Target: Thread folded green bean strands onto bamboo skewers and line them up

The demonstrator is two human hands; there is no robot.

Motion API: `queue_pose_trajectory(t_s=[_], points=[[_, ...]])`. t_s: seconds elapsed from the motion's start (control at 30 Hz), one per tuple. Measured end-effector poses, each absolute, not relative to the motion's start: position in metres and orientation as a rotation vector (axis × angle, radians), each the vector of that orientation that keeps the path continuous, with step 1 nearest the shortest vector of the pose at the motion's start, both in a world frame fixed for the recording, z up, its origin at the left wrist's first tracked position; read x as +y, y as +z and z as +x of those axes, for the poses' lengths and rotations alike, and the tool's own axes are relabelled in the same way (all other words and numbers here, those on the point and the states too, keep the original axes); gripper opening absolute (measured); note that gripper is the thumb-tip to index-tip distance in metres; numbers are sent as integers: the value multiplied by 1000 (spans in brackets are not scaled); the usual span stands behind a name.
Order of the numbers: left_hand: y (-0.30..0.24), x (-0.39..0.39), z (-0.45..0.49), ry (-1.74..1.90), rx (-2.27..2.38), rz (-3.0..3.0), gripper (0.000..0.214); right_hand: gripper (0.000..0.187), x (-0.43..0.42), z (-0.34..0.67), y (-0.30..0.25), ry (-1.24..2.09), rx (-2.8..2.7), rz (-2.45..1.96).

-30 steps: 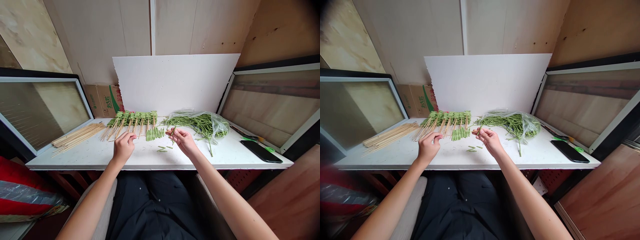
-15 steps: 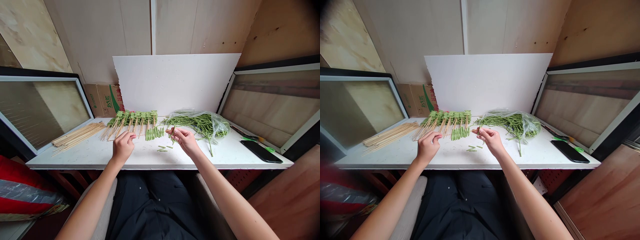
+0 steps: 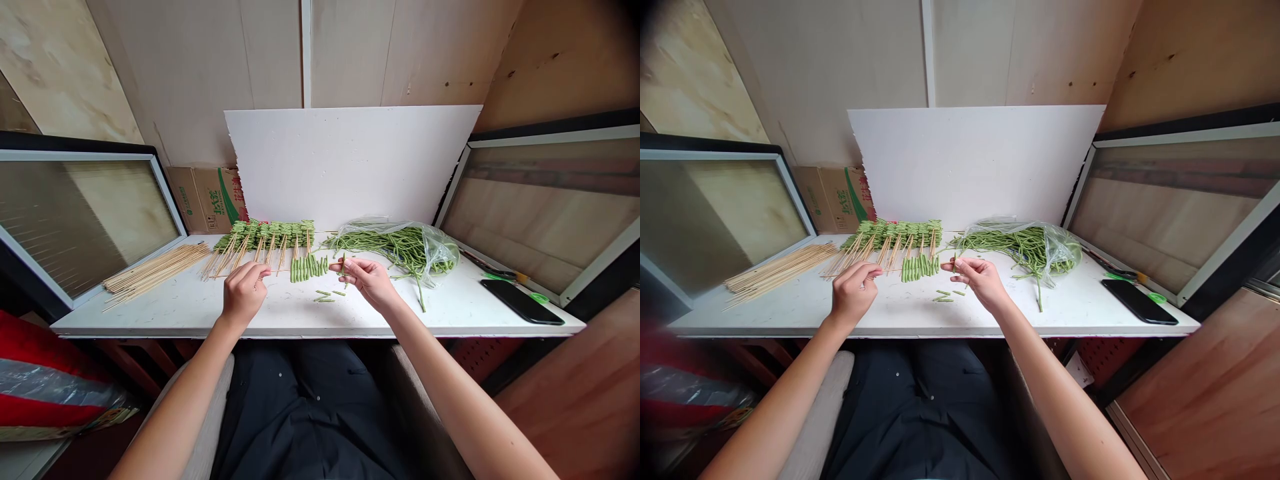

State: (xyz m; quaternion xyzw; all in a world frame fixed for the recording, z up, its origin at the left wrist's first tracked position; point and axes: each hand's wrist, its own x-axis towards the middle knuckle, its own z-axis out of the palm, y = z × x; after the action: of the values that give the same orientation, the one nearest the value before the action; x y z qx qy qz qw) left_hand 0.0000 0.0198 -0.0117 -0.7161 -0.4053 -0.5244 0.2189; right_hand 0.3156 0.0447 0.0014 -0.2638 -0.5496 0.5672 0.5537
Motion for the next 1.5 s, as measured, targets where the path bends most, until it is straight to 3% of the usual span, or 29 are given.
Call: queue_pose_trajectory(t_s=[0.37, 0.63, 1.27, 1.4, 1.5], points=[[-10, 19, 5, -1482, -1101, -1909, 28, 31, 40, 307, 5, 1300, -1135, -647], [-10, 20, 4, -1403, -965, -1892, 37, 40, 41, 303, 0, 1303, -1076, -753], [-14, 19, 10, -1397, -933, -1926, 37, 38, 38, 287, -15, 1253, -1116, -816], [-14, 21, 7, -1406, -982, -1927, 34, 36, 46, 296, -15, 1198, -1262, -802], [-15, 24, 2, -1403, -1063, -1911, 29, 36, 57, 313, -18, 981, -1570, -897]])
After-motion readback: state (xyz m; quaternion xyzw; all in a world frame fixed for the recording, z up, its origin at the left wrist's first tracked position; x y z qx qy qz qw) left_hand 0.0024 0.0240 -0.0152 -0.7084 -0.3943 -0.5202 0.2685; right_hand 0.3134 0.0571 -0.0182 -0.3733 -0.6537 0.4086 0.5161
